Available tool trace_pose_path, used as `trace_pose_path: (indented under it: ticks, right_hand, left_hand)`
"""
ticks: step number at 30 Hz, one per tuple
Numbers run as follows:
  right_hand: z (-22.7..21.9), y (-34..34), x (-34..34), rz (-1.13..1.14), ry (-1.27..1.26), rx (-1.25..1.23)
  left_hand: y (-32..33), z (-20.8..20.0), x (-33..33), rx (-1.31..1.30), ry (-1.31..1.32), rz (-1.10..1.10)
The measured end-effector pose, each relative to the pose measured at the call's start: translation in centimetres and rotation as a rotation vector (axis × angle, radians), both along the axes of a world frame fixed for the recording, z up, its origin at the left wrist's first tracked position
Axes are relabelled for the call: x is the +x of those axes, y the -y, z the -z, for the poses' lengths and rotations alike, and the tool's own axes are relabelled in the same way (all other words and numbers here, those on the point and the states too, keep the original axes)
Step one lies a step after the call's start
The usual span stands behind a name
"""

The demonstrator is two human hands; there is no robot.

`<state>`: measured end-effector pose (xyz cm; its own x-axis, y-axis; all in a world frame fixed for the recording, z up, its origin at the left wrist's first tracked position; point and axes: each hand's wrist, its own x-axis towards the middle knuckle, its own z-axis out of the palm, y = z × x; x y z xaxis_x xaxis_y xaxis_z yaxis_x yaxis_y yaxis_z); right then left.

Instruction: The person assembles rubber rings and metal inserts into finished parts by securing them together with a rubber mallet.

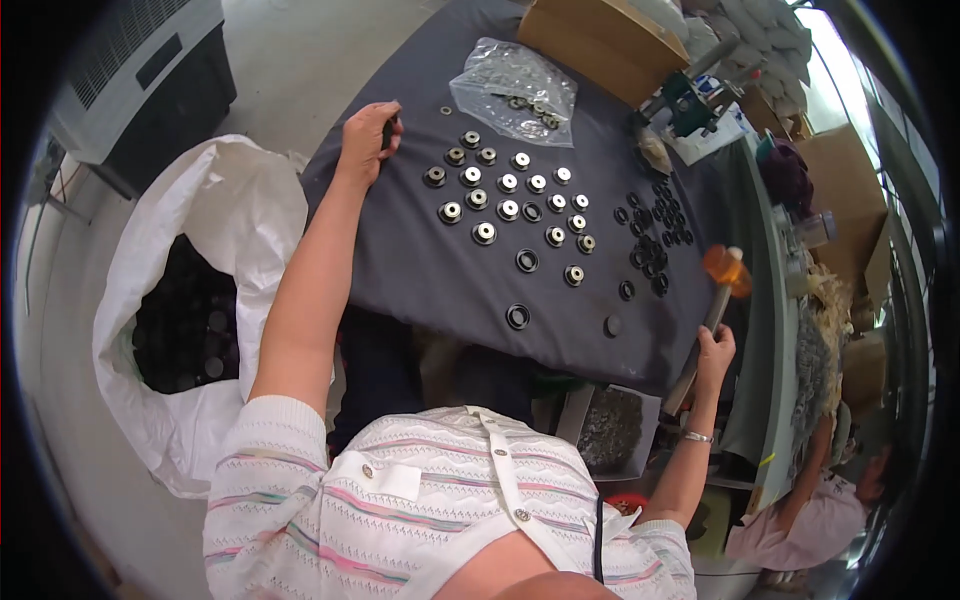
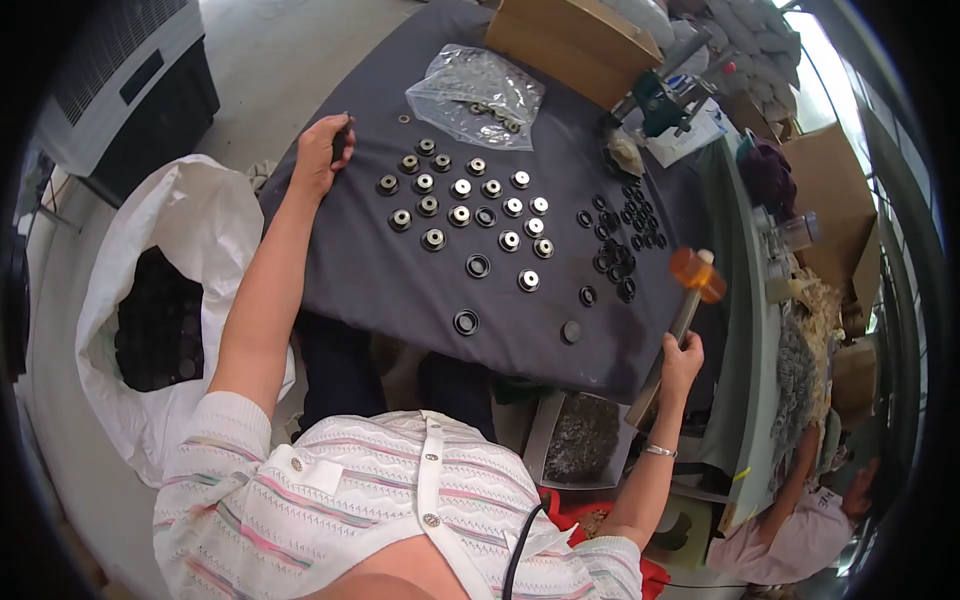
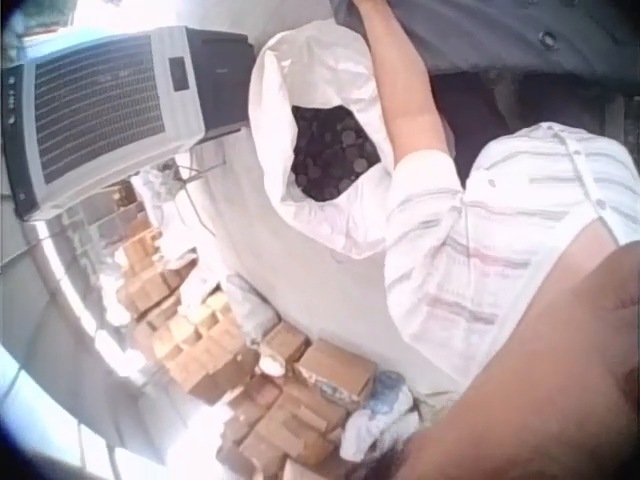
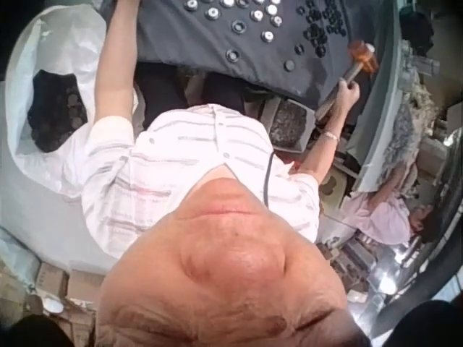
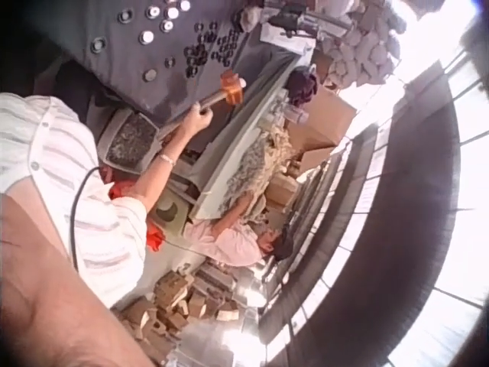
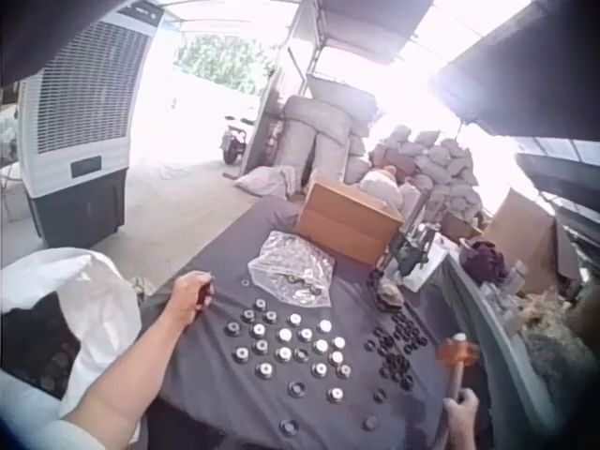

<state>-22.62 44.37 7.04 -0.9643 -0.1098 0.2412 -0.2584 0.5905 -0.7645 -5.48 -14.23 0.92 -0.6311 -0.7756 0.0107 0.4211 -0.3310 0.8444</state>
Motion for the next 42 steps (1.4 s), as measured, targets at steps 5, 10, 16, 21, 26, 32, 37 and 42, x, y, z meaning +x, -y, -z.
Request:
trace_pose_path:
  ticks: [5, 10, 16, 21, 26, 32, 37, 42]
  right_hand:
    - [-7.8, 16.9, 7.7, -0.623, 0.141, -0.405]
    - [-4.0, 26.1, 9.3, -0.922, 0.275, -0.060]
    - [-1.2, 31.1, 9.4, -1.004, -0.150, 0.214]
    - [-1.4, 32.5, 9.6, -0.995, -0.317, 0.258]
    - [0.2, 33.6, 8.8, -0.979, -0.161, 0.346]
    - [-2.8, 33.9, 7.9, -0.911, -0.220, 0.130]
    - [-0.3, 34.8, 6.7, -0.807, -0.167, 0.504]
    - [-0.2, 35.1, 5.6, -0.847, 0.000, 0.344]
  left_hand:
    - [-0.1, -0.3, 0.7, -0.043, 0.024, 0.001]
    - [-0.8, -1.0, -0.1, -0.016, 0.068, 0.013]
    - [-0.5, -0.4, 0.1, -0.053, 0.080, 0.010]
    - [-0.3, -0.4, 0.2, -0.060, 0.081, 0.002]
    - [-0.5, -0.4, 0.0, -0.047, 0.093, 0.013]
    - [-0.1, -0.4, 0.3, -0.039, 0.108, -0.007]
    - [-0.4, -0.6, -0.2, -0.069, 0.085, -0.010]
    - [-0.4, -0.4, 0.0, -0.019, 0.097, 0.015]
